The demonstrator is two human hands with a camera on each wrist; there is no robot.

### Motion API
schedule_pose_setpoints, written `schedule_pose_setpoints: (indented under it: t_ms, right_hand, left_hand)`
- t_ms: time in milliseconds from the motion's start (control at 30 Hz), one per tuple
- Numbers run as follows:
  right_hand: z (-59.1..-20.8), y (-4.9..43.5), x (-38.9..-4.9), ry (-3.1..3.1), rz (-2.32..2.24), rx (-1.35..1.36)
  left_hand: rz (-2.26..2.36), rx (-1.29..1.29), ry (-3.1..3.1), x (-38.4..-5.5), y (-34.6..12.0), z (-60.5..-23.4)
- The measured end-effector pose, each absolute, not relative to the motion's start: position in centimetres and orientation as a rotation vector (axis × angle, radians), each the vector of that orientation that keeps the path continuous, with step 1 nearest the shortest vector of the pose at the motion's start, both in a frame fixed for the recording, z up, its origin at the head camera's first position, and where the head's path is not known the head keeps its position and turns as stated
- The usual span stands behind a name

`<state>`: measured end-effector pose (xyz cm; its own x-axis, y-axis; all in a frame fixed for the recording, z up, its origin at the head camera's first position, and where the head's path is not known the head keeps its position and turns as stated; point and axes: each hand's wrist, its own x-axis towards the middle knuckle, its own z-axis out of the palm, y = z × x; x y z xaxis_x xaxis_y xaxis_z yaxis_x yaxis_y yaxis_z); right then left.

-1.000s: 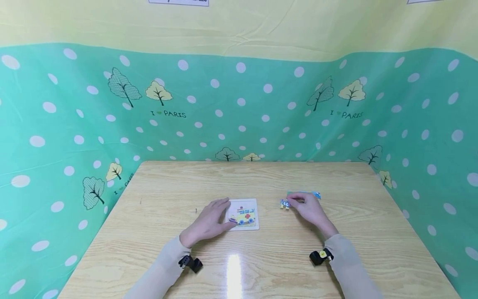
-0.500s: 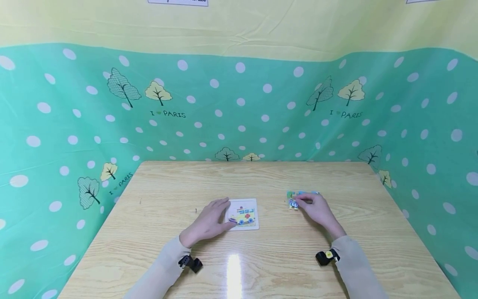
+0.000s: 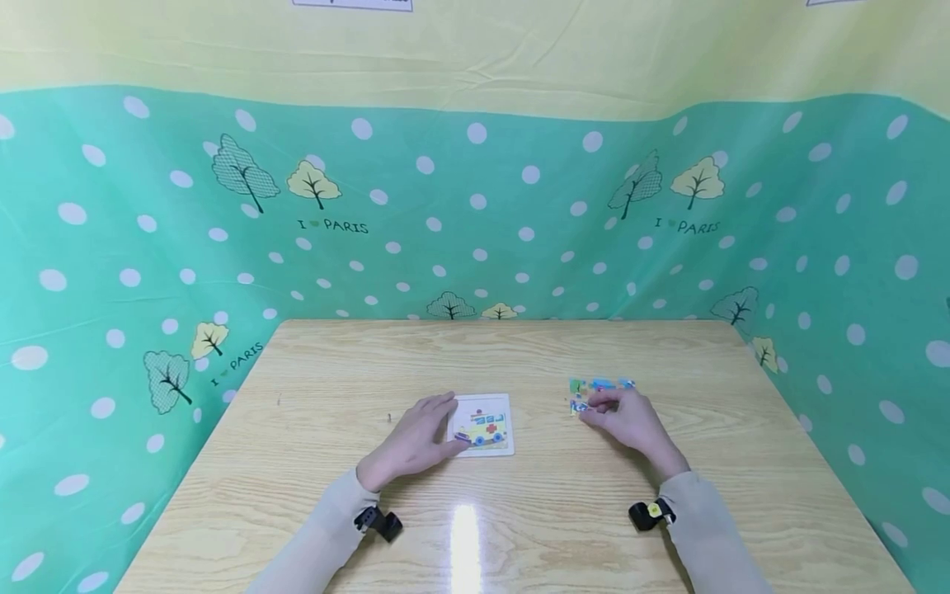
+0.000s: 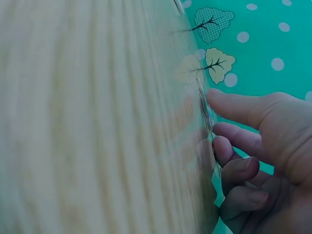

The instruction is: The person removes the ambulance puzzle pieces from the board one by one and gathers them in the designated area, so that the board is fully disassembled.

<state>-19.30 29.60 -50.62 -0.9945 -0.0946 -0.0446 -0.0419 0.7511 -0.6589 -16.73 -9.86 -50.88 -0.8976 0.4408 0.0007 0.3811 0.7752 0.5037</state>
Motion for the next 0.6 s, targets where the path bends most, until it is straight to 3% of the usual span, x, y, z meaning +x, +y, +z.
schedule_pose_setpoints:
  t_ms: [600]
  right_hand:
    - [-50.59, 29.66, -19.19, 2.858, -1.054, -0.134]
  left_hand:
    - [0.767, 0.664, 2.855, -16.63, -9.87, -50.81]
